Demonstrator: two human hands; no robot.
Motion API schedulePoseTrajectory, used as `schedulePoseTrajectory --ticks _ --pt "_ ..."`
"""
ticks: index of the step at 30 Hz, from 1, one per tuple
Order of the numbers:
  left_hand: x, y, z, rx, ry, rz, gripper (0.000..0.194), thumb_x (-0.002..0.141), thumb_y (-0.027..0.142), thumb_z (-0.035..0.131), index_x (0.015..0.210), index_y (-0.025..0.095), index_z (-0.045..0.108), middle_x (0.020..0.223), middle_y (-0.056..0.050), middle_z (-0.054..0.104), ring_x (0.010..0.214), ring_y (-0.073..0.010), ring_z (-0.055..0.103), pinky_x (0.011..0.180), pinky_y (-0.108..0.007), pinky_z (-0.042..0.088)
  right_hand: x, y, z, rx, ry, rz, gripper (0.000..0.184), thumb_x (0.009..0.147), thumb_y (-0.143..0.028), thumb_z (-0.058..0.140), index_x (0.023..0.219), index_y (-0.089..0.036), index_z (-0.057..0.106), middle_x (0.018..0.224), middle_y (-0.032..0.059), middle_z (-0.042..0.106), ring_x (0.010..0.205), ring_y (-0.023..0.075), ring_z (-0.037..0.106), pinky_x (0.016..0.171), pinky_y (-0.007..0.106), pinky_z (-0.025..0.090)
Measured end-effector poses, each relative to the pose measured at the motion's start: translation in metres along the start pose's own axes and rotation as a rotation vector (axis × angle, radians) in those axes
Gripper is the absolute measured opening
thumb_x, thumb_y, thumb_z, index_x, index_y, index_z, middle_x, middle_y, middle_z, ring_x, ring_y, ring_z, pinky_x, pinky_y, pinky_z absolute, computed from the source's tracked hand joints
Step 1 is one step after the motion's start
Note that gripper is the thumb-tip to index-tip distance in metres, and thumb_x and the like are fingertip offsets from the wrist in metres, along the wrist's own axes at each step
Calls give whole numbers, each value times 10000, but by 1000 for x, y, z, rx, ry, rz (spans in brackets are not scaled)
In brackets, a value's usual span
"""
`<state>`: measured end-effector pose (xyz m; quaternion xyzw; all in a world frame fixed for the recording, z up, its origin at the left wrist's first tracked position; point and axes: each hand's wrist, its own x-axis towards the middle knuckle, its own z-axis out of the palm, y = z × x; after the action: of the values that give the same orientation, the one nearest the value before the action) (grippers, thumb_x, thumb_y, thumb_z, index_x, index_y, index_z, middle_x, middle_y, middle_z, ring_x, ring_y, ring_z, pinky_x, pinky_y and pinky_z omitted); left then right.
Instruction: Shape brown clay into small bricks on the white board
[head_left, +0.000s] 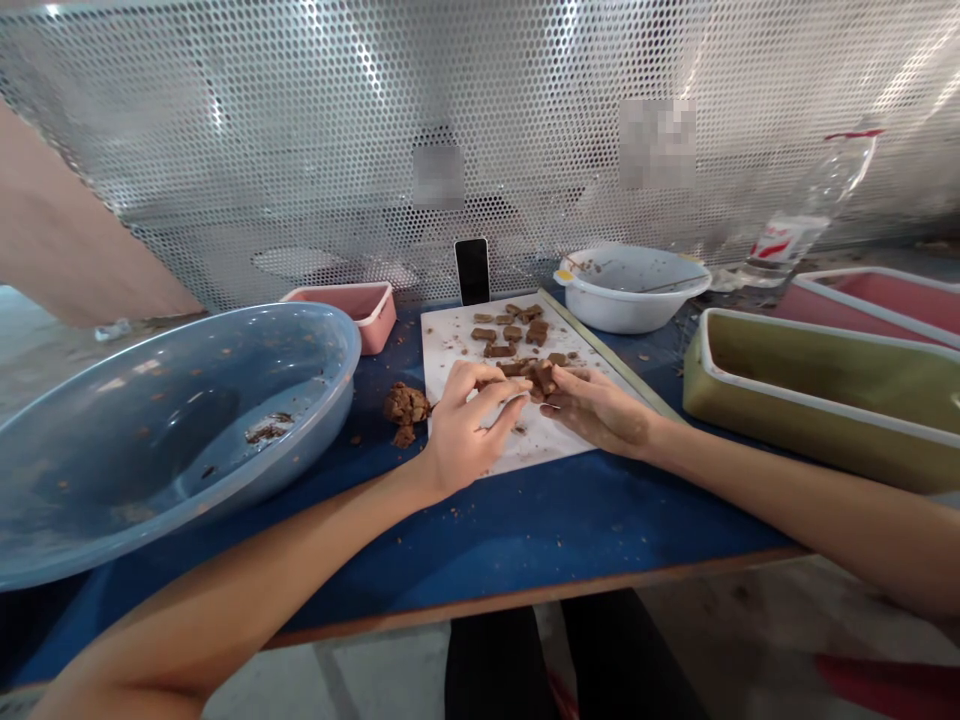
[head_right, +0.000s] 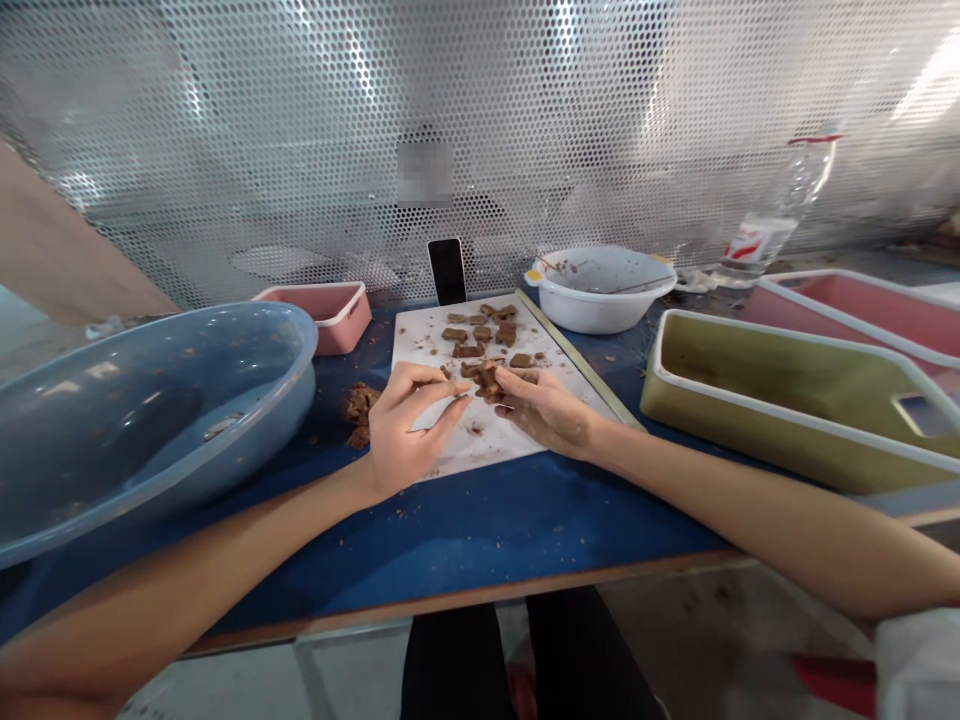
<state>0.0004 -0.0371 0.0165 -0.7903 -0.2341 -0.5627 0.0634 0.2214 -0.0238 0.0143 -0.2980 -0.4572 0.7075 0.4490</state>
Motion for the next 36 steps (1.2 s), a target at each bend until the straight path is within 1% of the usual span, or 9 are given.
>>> schedulePoseTrajectory --ticks 4,8,11,15,20,25,27,31,36 --pt "0 0 -1 23 10 -47 170 1039 185 734 1199 241 753 1050 -52 684 1014 -205 689 922 -385 611 0 0 0 -33 -27 -26 370 859 -578 902 913 -236 773 928 31 685 932 178 598 824 314 443" --pt "-1 -1 -4 12 -11 -85 206 1087 149 574 1214 221 719 1094 -75 702 1048 -220 674 944 -406 604 4 3 -6 -143 -28 -107 396 845 -589 909 991 -234 814 949 33 699 910 173 597 815 316 445" --pt "-3 -4 -6 10 -35 -108 231 1099 159 510 1211 217 703 1107 -90 703 1061 -239 660 936 -425 600 6 -3 -13 -331 -40 -193 389 888 -602 860 1002 -232 822 995 48 745 920 192 630 848 347 469" --pt "-7 -10 -4 13 -54 -118 240 1092 139 487 1181 209 699 1078 -87 685 1039 -238 642 911 -419 582 4 -23 -19 -609 -81 -243 380 928 -590 812 1080 -242 830 1050 67 791 974 247 691 916 420 515" --pt "-9 -15 0 13 -63 -113 248 1070 103 476 1140 208 689 1060 -86 663 1022 -240 628 895 -420 552 0 -46 -16 -1003 -134 -353 288 955 -534 792 1081 -281 849 1042 51 819 945 259 692 877 426 473" --pt "-11 -17 1 19 -77 -90 268 1036 75 469 1125 217 678 1042 -77 649 1016 -244 629 903 -431 539 7 -54 -15 -1180 -179 -453 225 903 -490 841 1048 -319 861 1051 35 819 981 267 711 926 423 500" --pt "-11 -17 2 17 -84 -94 275 1021 63 466 1106 216 679 1041 -77 644 1018 -246 623 909 -433 538 11 -55 -17 -1227 -211 -451 207 876 -472 858 1022 -324 865 1028 36 816 973 272 712 937 428 496" --pt "-13 -18 3 5 -97 -118 277 993 43 475 1077 208 682 1036 -76 637 1016 -248 607 926 -440 532 20 -57 -21 -1313 -269 -383 177 843 -425 888 988 -324 870 965 40 800 940 280 687 946 435 459" --pt "-14 -20 5 -8 -117 -135 259 980 47 491 1072 199 679 1041 -75 642 1020 -246 598 933 -432 531 27 -56 -23 -1322 -278 -360 170 800 -412 933 928 -317 874 895 46 768 882 277 649 958 440 420"
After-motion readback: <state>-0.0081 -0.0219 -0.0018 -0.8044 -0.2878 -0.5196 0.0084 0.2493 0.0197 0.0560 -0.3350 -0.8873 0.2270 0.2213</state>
